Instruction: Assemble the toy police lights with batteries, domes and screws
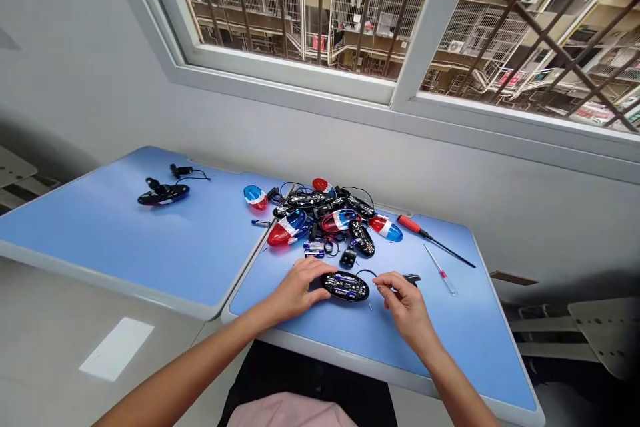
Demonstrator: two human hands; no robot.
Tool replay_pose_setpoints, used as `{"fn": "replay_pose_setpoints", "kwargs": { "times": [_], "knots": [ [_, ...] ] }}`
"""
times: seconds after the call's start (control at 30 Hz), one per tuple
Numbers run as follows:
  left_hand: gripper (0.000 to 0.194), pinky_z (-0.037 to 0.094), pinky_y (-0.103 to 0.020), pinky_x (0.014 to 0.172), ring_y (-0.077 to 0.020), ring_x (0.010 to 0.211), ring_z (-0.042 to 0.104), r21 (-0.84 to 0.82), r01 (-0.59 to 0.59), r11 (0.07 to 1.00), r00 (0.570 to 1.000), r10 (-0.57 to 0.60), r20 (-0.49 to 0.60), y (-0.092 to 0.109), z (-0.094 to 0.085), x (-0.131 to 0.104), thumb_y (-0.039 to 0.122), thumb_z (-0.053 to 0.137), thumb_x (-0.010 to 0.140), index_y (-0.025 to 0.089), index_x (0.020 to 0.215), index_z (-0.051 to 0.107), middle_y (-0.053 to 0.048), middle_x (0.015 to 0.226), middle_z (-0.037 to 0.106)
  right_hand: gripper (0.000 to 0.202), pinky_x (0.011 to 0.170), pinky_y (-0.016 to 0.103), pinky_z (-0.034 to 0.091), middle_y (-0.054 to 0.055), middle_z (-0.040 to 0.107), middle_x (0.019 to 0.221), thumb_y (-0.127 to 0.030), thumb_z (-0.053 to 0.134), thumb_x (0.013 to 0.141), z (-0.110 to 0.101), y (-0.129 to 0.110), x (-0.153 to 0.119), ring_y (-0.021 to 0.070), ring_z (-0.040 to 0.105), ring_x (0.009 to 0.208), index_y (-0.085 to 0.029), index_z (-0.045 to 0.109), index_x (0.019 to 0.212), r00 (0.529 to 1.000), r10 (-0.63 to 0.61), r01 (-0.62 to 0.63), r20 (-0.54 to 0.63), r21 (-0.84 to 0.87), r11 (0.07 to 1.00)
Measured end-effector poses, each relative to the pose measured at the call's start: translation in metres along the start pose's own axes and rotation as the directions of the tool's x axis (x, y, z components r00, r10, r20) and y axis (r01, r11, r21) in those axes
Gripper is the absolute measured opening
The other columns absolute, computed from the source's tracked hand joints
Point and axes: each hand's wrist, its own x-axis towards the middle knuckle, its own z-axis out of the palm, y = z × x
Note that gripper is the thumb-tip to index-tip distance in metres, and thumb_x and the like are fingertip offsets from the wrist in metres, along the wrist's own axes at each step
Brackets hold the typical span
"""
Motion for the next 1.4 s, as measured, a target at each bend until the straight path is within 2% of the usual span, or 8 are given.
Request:
{"fn": "replay_pose_setpoints", "kwargs": {
  "times": [0.13,0.23,0.4,0.5,0.8,0.93,1.2,1.4],
  "knots": [
    [0.041,0.041,-0.042,0.097,-0.0256,0.11,0.056,-0.027,-0.02,0.999,0.999,0.022,0.049,-0.005,-0.006,0.004,0.026,0.073,0.083,0.025,0.123,0.062,-0.006,0.116,0.067,0.016,0.057,0.026,0.048,0.004,0.069,0.087,-0.027,0.055,0.091,0.001,-0.009,0.005,0.0155,0.061,0.069,-0.023,0.07,0.09,0.998,-0.065,0.065,0.005,-0.135,0.989],
    [0.044,0.042,-0.041,0.097,-0.0256,0.11,0.056,-0.04,-0.016,0.999,0.998,0.018,0.052,-0.007,-0.008,0.004,0.027,0.075,0.082,0.024,0.124,0.06,-0.006,0.116,0.067,0.01,0.059,0.026,0.048,0.001,0.07,0.083,-0.022,0.058,0.09,0.006,-0.016,0.007,0.0147,0.062,0.069,-0.023,0.068,0.092,0.99,-0.14,0.132,-0.021,-0.212,0.968],
    [0.049,0.042,-0.042,0.097,-0.0268,0.11,0.056,-0.051,-0.007,0.999,0.999,0.009,0.032,-0.009,-0.009,0.001,0.029,0.078,0.079,0.021,0.123,0.059,-0.008,0.117,0.066,0.015,0.066,0.028,0.05,0.001,0.07,0.085,-0.012,0.056,0.092,0.014,-0.019,0.011,0.015,0.064,0.077,-0.023,0.065,0.092,0.951,-0.307,0.307,0.034,-0.208,0.928],
    [0.042,0.042,-0.042,0.096,-0.0268,0.109,0.057,-0.064,-0.031,0.997,0.999,0.033,0.033,-0.01,-0.009,0.001,0.032,0.076,0.082,0.022,0.12,0.06,-0.007,0.114,0.068,0.018,0.07,0.03,0.05,0.001,0.07,0.086,-0.008,0.054,0.092,0.015,-0.017,0.014,0.0157,0.063,0.079,-0.024,0.065,0.093,0.939,-0.337,0.345,0.076,-0.205,0.916],
    [0.035,0.041,-0.042,0.095,-0.0257,0.107,0.058,-0.098,-0.062,0.993,0.998,0.065,0.027,-0.014,-0.007,0.003,0.032,0.07,0.088,0.023,0.121,0.061,-0.007,0.113,0.07,0.014,0.059,0.026,0.048,0.001,0.07,0.083,-0.014,0.058,0.09,0.013,-0.013,0.024,0.0141,0.063,0.073,-0.024,0.068,0.087,0.98,-0.19,0.199,0.064,-0.195,0.96],
    [0.037,0.043,-0.042,0.092,-0.0253,0.103,0.058,-0.1,-0.055,0.993,0.998,0.057,0.014,-0.014,-0.008,0.003,0.035,0.07,0.087,0.021,0.12,0.062,-0.007,0.109,0.07,0.012,0.059,0.025,0.049,0.0,0.071,0.083,-0.018,0.06,0.089,0.01,-0.009,0.023,0.0136,0.063,0.069,-0.024,0.07,0.087,0.992,-0.116,0.123,0.045,-0.193,0.973],
    [0.037,0.044,-0.043,0.092,-0.0258,0.101,0.059,-0.075,-0.03,0.997,0.999,0.029,-0.016,-0.016,-0.004,0.002,0.045,0.07,0.085,0.022,0.114,0.066,-0.008,0.103,0.071,0.013,0.058,0.028,0.051,0.003,0.071,0.081,-0.028,0.06,0.088,0.012,0.001,-0.007,0.0167,0.063,0.069,-0.024,0.071,0.083,0.992,0.049,-0.068,-0.114,-0.165,0.984],
    [0.037,0.045,-0.041,0.089,-0.0247,0.097,0.06,-0.042,-0.058,0.997,0.997,0.055,-0.05,-0.019,-0.001,0.0,0.045,0.072,0.084,0.02,0.111,0.067,-0.007,0.099,0.07,0.012,0.058,0.029,0.049,0.003,0.07,0.08,-0.027,0.059,0.089,0.023,0.002,-0.03,0.0173,0.062,0.071,-0.024,0.07,0.085,0.973,0.018,-0.06,-0.229,-0.177,0.982]
  ]
}}
